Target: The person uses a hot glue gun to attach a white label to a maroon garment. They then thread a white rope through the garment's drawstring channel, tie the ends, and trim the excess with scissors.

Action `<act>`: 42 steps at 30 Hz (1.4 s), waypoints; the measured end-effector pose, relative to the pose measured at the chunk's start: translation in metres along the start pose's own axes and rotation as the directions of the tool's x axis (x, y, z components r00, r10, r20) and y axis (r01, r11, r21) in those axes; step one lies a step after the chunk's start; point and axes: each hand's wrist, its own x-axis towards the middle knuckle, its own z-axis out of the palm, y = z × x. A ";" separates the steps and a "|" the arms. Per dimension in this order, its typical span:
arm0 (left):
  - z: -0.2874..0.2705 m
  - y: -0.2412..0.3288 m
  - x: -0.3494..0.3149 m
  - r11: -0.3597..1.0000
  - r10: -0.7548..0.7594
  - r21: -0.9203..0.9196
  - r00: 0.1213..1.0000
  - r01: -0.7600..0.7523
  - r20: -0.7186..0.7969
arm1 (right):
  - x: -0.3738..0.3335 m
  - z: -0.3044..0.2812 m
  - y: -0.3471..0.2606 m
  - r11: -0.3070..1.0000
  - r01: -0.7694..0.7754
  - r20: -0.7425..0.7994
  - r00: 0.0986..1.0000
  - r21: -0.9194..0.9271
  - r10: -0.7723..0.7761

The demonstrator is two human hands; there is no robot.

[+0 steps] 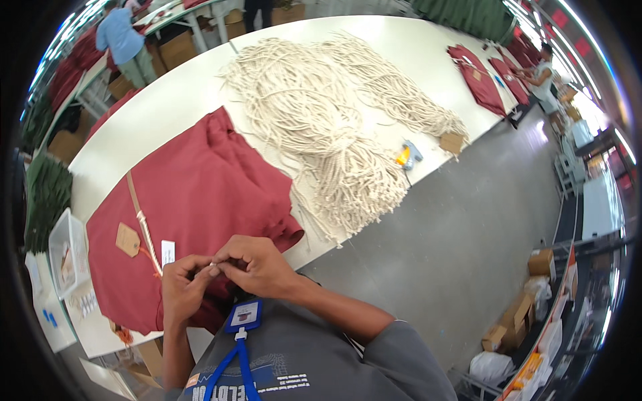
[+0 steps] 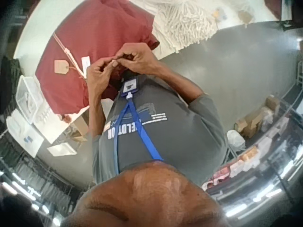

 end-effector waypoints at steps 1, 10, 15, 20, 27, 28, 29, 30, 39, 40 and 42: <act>0.002 0.000 0.002 1.000 0.006 0.012 1.000 -0.006 -0.006 | -0.003 -0.002 0.001 0.999 -0.015 0.008 1.000 0.033 0.015; -0.001 0.008 0.023 0.979 -0.197 -0.033 0.977 0.200 0.078 | -0.038 -0.112 0.066 0.865 -0.497 -0.588 0.682 0.064 0.435; -0.008 0.007 0.029 0.963 -0.215 -0.177 0.975 0.203 -0.048 | -0.053 -0.085 0.078 0.824 -0.543 -0.504 0.673 0.160 0.541; -0.019 -0.004 0.032 0.984 -0.117 -0.154 0.976 0.090 -0.182 | -0.034 -0.034 0.071 0.943 -0.329 -0.437 0.841 0.054 0.319; -0.046 -0.044 0.053 0.621 0.503 0.782 0.797 -0.064 -0.335 | -0.018 -0.037 0.062 0.923 -0.327 -0.373 0.897 -0.201 0.236; -0.046 -0.044 0.052 0.609 0.460 0.793 0.817 -0.005 -0.349 | -0.018 -0.040 0.062 0.916 -0.320 -0.371 0.902 -0.240 0.218; -0.047 -0.043 0.049 0.624 0.493 0.781 0.787 -0.024 -0.370 | -0.019 -0.040 0.063 0.882 -0.394 -0.431 0.864 -0.259 0.259; -0.046 -0.039 0.044 0.641 0.497 0.767 0.780 -0.034 -0.381 | -0.021 -0.042 0.064 0.897 -0.349 -0.397 0.889 -0.272 0.226; -0.164 -0.090 -0.072 0.772 0.545 0.619 0.353 0.144 -0.761 | -0.035 -0.006 0.076 0.911 -0.361 -0.535 0.819 -0.201 0.207; -0.181 -0.108 -0.089 0.970 0.241 0.241 0.227 -0.027 -0.944 | -0.035 0.003 0.074 0.919 -0.341 -0.562 0.807 -0.196 0.179; -0.228 -0.152 -0.137 0.962 0.169 0.182 0.082 0.202 -0.982 | -0.037 0.021 0.066 0.923 -0.324 -0.594 0.792 -0.209 0.143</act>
